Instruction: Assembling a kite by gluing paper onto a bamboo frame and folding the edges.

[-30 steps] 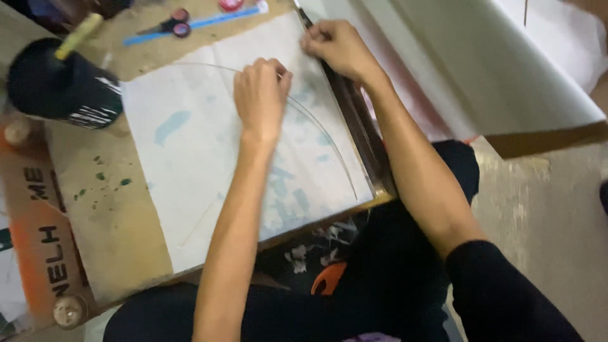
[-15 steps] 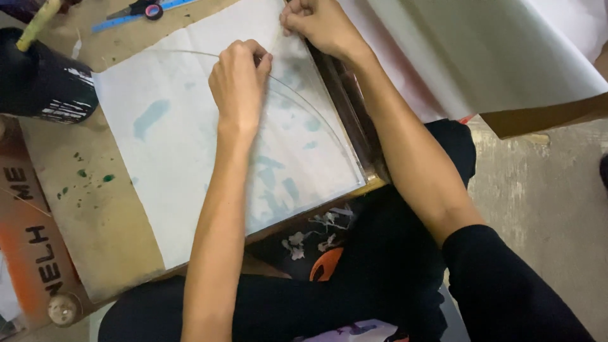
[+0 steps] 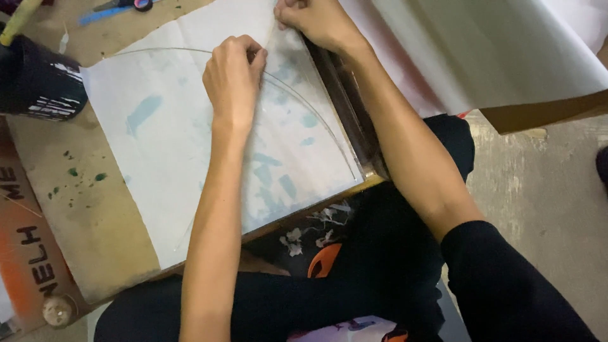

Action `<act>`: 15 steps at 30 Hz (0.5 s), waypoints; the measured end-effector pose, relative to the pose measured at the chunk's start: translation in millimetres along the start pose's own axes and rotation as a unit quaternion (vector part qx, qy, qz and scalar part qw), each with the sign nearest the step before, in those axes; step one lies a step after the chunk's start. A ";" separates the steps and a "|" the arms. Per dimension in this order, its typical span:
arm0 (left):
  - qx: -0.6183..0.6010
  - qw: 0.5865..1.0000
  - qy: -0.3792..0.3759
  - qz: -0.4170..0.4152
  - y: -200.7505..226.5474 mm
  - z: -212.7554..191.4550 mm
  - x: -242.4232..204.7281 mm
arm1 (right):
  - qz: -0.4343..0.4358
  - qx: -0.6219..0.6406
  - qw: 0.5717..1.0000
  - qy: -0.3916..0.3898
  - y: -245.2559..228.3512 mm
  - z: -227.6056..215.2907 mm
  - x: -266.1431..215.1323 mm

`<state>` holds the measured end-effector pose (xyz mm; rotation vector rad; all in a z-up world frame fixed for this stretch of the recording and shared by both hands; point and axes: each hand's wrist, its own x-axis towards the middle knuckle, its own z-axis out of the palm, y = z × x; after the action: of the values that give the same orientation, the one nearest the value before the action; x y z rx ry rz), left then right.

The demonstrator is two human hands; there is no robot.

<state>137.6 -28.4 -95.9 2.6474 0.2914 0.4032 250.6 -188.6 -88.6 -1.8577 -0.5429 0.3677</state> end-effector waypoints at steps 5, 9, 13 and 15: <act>-0.013 1.000 -0.001 0.010 -0.8 -1.4 -0.8 | -0.024 0.002 1.000 -0.005 21.5 2.9 12.4; -0.011 1.000 -0.001 0.004 -1.8 1.8 -0.1 | 0.017 -0.087 0.996 0.011 41.6 3.3 22.3; -0.023 0.999 0.029 0.014 -7.7 14.1 1.7 | 0.035 -0.121 0.992 0.028 63.6 -0.3 28.6; -0.022 0.998 0.062 0.017 -20.2 28.5 4.9 | 0.063 -0.226 0.971 0.037 75.9 1.0 39.3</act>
<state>148.7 -20.6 -128.5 2.5917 0.2746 0.5801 297.7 -188.4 -159.9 -2.3448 -0.4856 0.2713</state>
